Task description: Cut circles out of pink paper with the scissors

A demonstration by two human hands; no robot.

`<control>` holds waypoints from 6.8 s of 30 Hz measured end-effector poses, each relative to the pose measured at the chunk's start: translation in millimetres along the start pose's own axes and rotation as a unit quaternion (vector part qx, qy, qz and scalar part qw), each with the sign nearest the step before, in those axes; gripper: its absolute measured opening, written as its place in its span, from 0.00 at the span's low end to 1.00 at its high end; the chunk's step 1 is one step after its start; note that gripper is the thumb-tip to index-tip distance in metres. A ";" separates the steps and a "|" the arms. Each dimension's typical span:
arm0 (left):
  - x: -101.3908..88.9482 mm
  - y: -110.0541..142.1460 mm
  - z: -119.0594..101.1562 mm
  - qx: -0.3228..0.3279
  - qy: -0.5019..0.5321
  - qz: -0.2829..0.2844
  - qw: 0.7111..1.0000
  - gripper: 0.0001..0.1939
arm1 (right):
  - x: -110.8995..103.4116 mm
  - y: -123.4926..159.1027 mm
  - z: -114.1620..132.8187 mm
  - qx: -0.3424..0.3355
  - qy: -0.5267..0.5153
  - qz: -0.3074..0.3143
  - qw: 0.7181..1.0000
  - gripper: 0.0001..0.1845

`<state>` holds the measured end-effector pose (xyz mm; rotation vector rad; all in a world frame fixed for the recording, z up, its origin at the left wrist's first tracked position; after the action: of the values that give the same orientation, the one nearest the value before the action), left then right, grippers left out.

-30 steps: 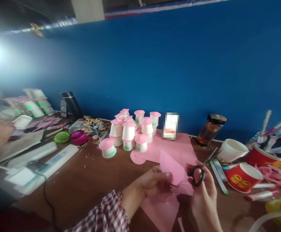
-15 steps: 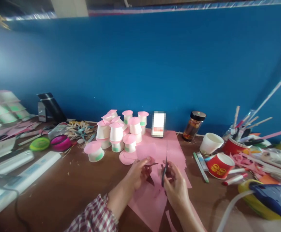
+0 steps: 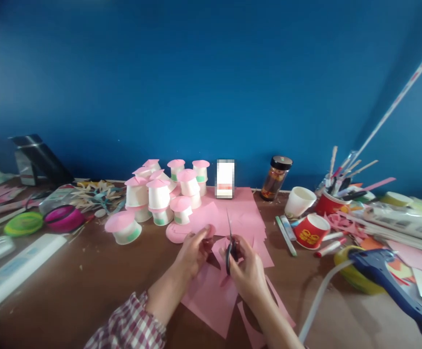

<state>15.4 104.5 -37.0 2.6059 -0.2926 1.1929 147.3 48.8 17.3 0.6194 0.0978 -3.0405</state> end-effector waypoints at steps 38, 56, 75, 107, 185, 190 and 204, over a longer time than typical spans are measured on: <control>-9.4 7.5 0.4 -0.005 -0.066 -0.062 0.996 0.14 | 23.2 -1.4 -11.7 0.056 -0.233 0.068 0.968 0.25; -8.2 8.1 -4.6 0.013 -0.137 -0.050 0.989 0.15 | 27.4 -0.5 -6.8 0.039 -0.243 0.098 0.964 0.21; -5.5 5.7 3.6 0.005 -0.171 -0.001 0.985 0.17 | 26.8 0.5 -1.1 0.020 -0.211 0.107 0.971 0.19; -6.3 5.1 6.3 0.017 -0.162 -0.015 0.987 0.15 | 27.6 1.1 -1.9 0.027 -0.218 0.102 0.970 0.20; -7.6 6.7 11.5 -0.006 -0.183 -0.006 0.983 0.22 | 25.1 -0.4 -5.7 0.029 -0.178 0.110 0.977 0.17; -7.7 4.2 12.9 -0.006 -0.183 0.005 0.983 0.24 | 24.5 -0.4 -6.3 0.018 -0.176 0.103 0.979 0.16; -8.5 7.4 7.6 -0.010 -0.180 -0.026 0.983 0.22 | 18.8 -0.2 -4.3 0.016 -0.157 0.092 0.983 0.16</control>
<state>13.1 95.8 -47.1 2.7826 -0.2995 0.6909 131.7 48.8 6.0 0.1354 -0.0181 -2.9178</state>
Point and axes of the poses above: each hand's wrist, its own y-axis away from the middle knuckle, its own x-axis out of the palm, z = x × y, the point moved 10 cm from there along -y, towards the middle knuckle, and after that the axes turned 14 degrees about z, right-handed, at the moved point
